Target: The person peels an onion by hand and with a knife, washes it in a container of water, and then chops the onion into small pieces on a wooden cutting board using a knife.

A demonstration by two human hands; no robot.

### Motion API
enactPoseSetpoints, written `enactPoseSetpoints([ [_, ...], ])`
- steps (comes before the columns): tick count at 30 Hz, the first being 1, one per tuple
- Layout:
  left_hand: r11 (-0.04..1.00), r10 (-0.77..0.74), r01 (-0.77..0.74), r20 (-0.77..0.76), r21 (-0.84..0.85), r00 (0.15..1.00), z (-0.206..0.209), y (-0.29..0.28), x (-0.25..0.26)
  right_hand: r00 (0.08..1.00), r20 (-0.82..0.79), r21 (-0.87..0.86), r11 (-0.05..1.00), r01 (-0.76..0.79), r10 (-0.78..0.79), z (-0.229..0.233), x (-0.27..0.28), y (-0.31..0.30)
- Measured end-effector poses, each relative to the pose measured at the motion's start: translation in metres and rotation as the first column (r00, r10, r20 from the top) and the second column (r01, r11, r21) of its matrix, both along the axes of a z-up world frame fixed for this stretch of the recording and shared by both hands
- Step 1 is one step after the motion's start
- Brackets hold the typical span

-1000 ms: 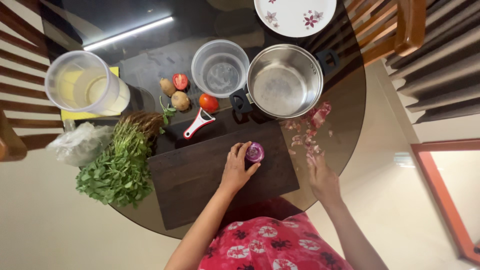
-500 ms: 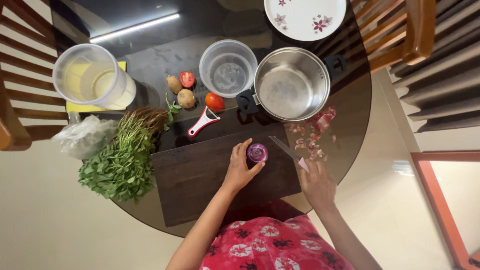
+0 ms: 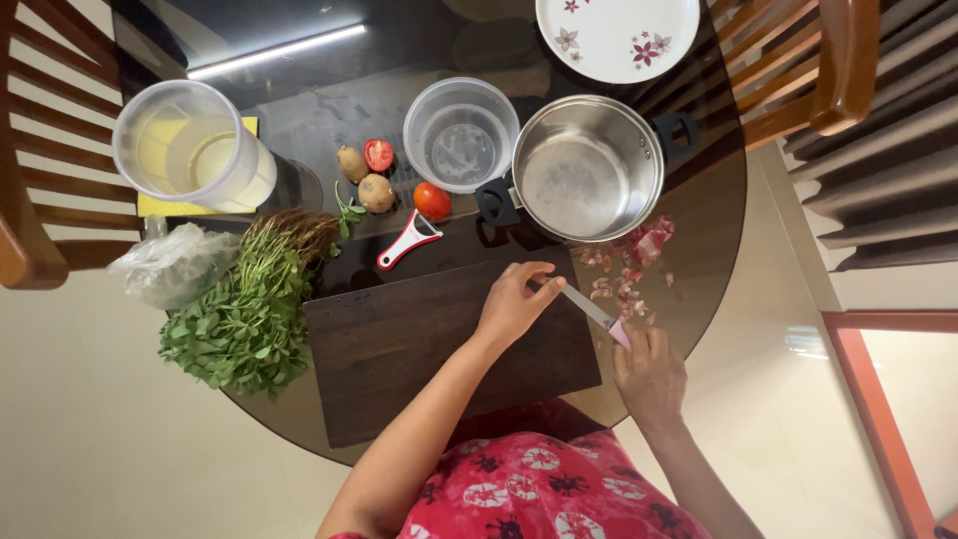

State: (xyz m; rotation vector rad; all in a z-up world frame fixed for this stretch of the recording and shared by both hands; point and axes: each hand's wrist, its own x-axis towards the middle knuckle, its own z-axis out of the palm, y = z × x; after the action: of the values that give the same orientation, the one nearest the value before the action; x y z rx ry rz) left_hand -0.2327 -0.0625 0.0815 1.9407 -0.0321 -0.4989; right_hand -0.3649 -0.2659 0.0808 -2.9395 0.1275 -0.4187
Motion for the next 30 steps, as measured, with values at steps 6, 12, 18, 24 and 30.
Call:
enactPoseSetpoints([
  [6, 0.999, 0.032, -0.028, 0.372, -0.015, 0.928, 0.010, -0.009, 0.002, 0.996, 0.077, -0.012, 0.999, -0.035, 0.036, 0.006, 0.001, -0.008],
  [12, 0.996, 0.084, -0.084, 0.069, -0.001, 0.994, 0.019, 0.010, 0.012, 0.987, 0.086, -0.024, 0.991, -0.132, 0.133, 0.004, 0.009, -0.016],
  [18, 0.979, -0.204, 0.171, 0.617, 0.114, 0.760, 0.044, -0.004, -0.004, 0.986, 0.005, -0.002, 0.986, -0.169, 0.169, 0.013, 0.025, -0.010],
  [24, 0.900, -0.434, 0.231, 0.704, 0.371, 0.563, 0.045, -0.019, -0.017, 0.983, 0.026, 0.015, 0.983, -0.180, 0.180, 0.033, 0.038, 0.003],
  [30, 0.814, -0.573, 0.228, 0.676, 0.534, 0.462, 0.036, -0.019, -0.017, 0.985, -0.031, 0.012, 0.986, -0.169, 0.169, 0.028, 0.036, 0.001],
])
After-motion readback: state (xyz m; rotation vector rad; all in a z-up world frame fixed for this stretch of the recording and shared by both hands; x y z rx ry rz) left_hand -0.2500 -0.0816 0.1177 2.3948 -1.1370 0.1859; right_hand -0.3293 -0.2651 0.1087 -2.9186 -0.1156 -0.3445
